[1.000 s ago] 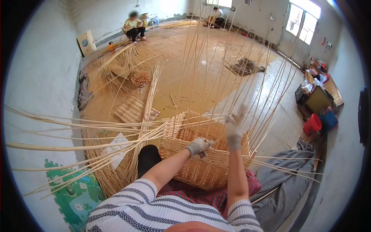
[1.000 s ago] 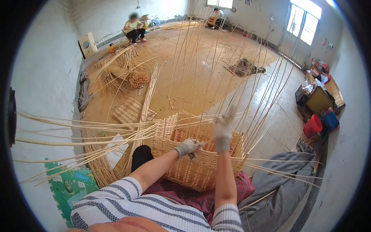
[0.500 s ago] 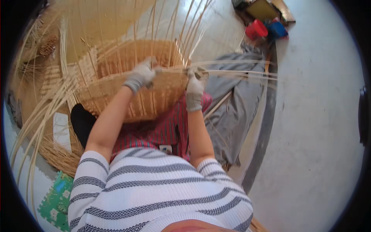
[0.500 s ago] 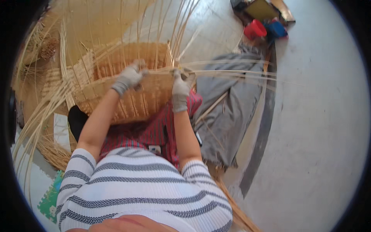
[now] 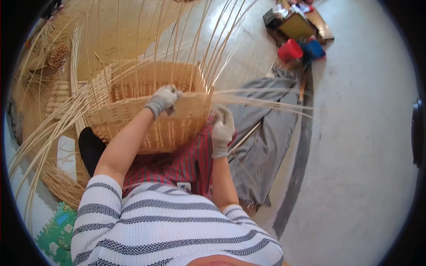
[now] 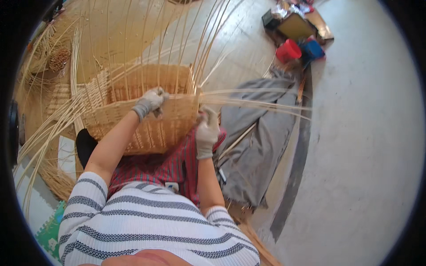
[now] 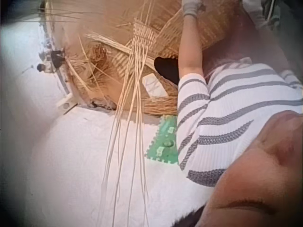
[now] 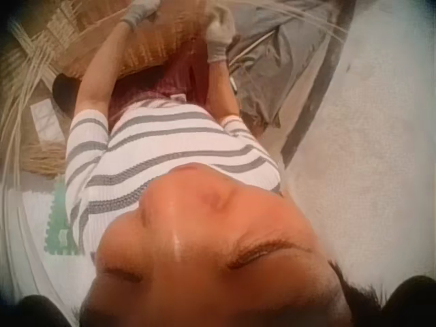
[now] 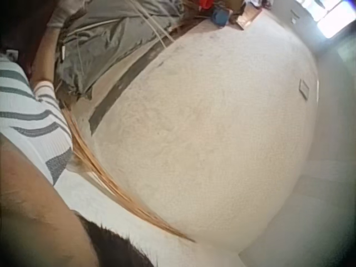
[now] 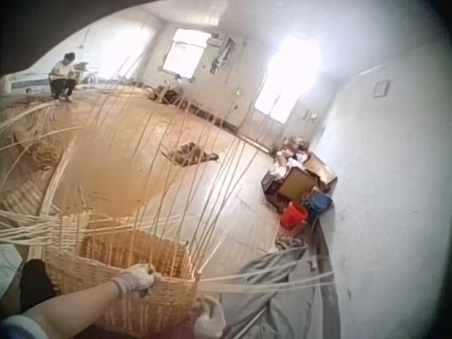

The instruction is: Weaving a rectangular wicker basket by hand.

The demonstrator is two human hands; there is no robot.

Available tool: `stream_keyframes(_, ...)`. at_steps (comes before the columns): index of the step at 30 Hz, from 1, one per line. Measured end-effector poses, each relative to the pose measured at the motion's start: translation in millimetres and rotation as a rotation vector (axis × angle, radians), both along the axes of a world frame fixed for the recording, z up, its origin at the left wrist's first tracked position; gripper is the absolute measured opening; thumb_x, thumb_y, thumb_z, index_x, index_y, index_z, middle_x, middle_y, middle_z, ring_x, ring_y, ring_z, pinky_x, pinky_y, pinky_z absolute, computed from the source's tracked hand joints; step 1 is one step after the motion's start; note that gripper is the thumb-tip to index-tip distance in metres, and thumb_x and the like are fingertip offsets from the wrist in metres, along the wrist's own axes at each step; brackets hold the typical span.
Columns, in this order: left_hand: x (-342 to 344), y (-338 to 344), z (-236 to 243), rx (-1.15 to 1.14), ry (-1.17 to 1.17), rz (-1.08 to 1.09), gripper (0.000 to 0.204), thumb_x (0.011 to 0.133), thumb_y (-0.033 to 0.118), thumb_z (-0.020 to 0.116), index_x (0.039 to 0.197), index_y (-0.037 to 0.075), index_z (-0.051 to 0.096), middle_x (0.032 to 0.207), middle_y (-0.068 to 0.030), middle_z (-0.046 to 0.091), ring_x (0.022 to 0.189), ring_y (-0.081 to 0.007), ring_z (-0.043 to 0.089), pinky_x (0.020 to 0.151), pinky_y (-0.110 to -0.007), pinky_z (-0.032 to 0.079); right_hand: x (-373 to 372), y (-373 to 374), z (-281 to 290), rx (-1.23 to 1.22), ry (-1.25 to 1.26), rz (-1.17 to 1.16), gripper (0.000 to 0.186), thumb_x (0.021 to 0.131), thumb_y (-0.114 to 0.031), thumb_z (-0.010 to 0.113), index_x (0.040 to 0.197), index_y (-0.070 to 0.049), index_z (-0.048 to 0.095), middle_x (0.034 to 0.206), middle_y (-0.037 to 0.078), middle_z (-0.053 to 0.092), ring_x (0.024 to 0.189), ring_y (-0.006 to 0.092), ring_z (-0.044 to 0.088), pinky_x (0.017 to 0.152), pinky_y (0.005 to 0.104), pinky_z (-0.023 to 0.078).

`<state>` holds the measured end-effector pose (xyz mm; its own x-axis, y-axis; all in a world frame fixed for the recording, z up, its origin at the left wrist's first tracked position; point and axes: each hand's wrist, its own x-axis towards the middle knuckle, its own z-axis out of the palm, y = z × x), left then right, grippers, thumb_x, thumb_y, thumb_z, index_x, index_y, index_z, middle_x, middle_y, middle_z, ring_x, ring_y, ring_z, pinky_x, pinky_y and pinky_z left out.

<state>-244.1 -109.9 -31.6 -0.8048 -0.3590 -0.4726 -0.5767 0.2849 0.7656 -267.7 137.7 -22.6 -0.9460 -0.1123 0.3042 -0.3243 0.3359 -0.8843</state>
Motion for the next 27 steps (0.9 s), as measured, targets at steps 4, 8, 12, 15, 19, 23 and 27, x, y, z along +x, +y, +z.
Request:
stream_keyframes(4, 54, 10, -7, -0.001, 0.407, 0.124, 0.033, 0.095, 0.022, 0.072, 0.124, 0.008, 0.067, 0.109, -0.0144, 0.075, 0.099, -0.0297, 0.074, 0.088, -0.038, 0.058, 9, -32, -18, 0.356, 0.226, 0.188, 0.068, 0.091, -0.01, 0.068, 0.155, -0.014, 0.043, 0.148, 0.017, 0.056, 0.13, 0.0363, 0.06, 0.102, 0.0445, 0.052)
stream_keyframes(8, 182, -45, 3, -0.352, 0.642, 0.283, 0.034, 0.091, 0.015, 0.077, 0.124, 0.009, 0.069, 0.106, -0.0135, 0.075, 0.099, -0.028, 0.073, 0.092, -0.037, 0.057, 16, -72, 13, 0.298, 0.198, 0.17, 0.07, 0.09, -0.004, 0.069, 0.155, -0.005, 0.042, 0.153, 0.02, 0.051, 0.141, 0.0364, 0.049, 0.118, 0.0416, 0.04)
stream_keyframes(12, 264, -148, -7, -0.701, 0.183, 0.784, 0.053, 0.09, 0.041, 0.079, 0.127, 0.003, 0.069, 0.118, -0.0151, 0.075, 0.106, -0.0293, 0.071, 0.097, -0.038, 0.053, 75, -120, -2, -0.197, 0.049, 0.245, 0.058, 0.09, 0.001, 0.069, 0.145, -0.011, 0.055, 0.139, 0.02, 0.062, 0.119, 0.0346, 0.066, 0.1, 0.0406, 0.055)
stream_keyframes(15, 278, -193, -17, -0.7, 0.27, 0.801, 0.061, 0.093, 0.05, 0.074, 0.129, 0.001, 0.068, 0.126, -0.0172, 0.071, 0.116, -0.0296, 0.067, 0.101, -0.036, 0.05, 143, -174, -13, -0.116, -0.155, 0.892, 0.033, 0.094, 0.003, 0.065, 0.125, -0.01, 0.07, 0.119, 0.01, 0.074, 0.107, 0.0198, 0.07, 0.094, 0.0339, 0.058)
stream_keyframes(19, 296, -209, 1, -0.157, 0.401, 0.798, 0.06, 0.096, 0.047, 0.071, 0.134, 0.002, 0.063, 0.128, -0.016, 0.069, 0.118, -0.0264, 0.064, 0.103, -0.034, 0.048, 230, -243, 55, 0.203, -0.025, 1.399, 0.034, 0.092, -0.019, 0.071, 0.125, -0.014, 0.072, 0.121, 0.011, 0.072, 0.113, 0.029, 0.069, 0.1, 0.0393, 0.053)
stream_keyframes(23, 344, -177, 33, -0.098, 0.547, 0.642, 0.059, 0.097, 0.037, 0.071, 0.143, 0.004, 0.053, 0.126, -0.0136, 0.068, 0.116, -0.0243, 0.064, 0.103, -0.035, 0.048, 272, -292, 116, -0.031, 0.482, 1.442, 0.054, 0.092, -0.033, 0.071, 0.144, -0.019, 0.059, 0.157, 0.015, 0.048, 0.142, 0.0344, 0.047, 0.116, 0.0498, 0.041)
stream_keyframes(27, 351, -152, 71, -0.256, 0.579, 0.39, 0.064, 0.098, 0.026, 0.07, 0.152, 0.007, 0.043, 0.124, -0.0112, 0.067, 0.114, -0.0223, 0.064, 0.104, -0.035, 0.049, 266, -283, 84, -0.152, 0.641, 1.514, 0.042, 0.089, -0.026, 0.069, 0.13, -0.02, 0.067, 0.13, 0.014, 0.064, 0.124, 0.0309, 0.061, 0.102, 0.0476, 0.05)
